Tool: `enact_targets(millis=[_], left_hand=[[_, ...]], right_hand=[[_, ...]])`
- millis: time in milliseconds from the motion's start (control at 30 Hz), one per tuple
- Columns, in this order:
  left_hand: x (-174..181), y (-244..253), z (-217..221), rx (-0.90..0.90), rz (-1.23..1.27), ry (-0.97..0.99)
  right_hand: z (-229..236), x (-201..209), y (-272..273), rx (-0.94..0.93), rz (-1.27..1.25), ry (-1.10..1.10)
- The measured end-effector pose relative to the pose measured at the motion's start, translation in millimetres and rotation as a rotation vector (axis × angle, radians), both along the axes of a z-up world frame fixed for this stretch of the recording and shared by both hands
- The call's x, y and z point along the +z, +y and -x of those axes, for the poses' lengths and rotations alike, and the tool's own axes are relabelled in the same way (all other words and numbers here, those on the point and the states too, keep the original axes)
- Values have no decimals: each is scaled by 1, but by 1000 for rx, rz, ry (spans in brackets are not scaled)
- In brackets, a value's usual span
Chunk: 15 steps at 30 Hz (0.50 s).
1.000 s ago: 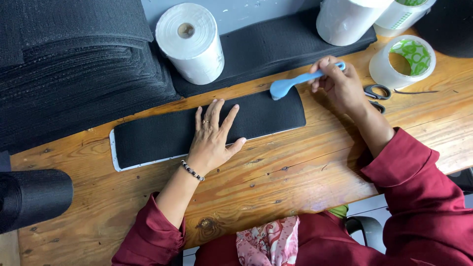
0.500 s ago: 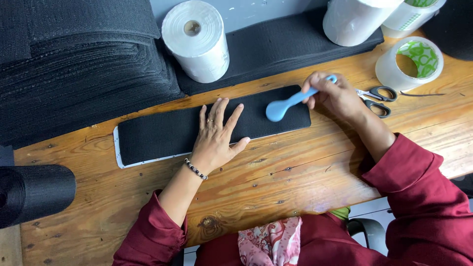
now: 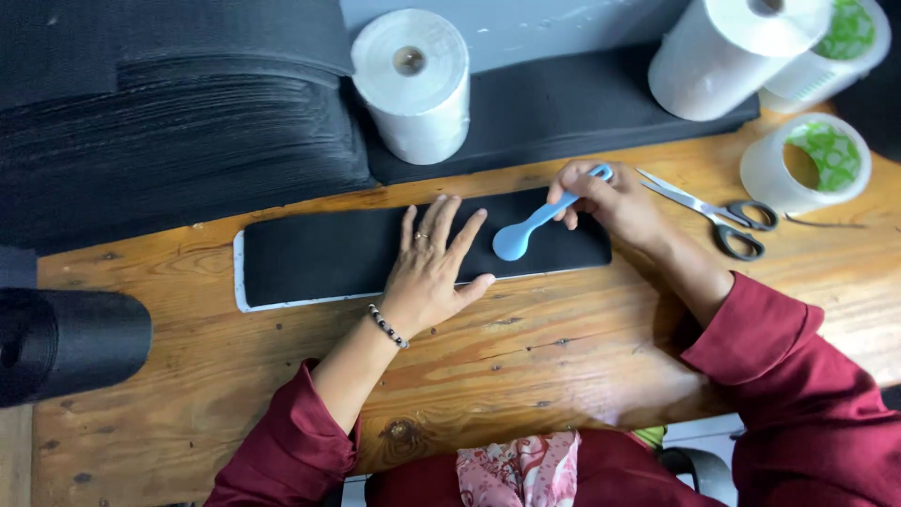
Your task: Applying glue to a rectangular piece of black material using a blue spatula.
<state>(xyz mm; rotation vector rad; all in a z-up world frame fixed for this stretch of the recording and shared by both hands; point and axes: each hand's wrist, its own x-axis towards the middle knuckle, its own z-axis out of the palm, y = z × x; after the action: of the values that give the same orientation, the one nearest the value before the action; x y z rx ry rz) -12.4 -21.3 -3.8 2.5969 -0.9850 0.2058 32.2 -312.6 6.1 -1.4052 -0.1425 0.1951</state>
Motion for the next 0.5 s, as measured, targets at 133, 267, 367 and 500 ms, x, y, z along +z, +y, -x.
enact_targets(millis=[133, 267, 367, 500], left_hand=[[-2, 0, -3, 51, 47, 40], [-7, 4, 0, 109, 44, -28], [-13, 6, -1, 127, -10, -79], [-13, 9, 1, 81, -20, -31]], right_hand=[[-6, -38, -27, -36, -8, 7], [5, -22, -33, -57, 4, 20], [17, -6, -27, 58, 66, 14], [-1, -29, -48, -87, -57, 16]])
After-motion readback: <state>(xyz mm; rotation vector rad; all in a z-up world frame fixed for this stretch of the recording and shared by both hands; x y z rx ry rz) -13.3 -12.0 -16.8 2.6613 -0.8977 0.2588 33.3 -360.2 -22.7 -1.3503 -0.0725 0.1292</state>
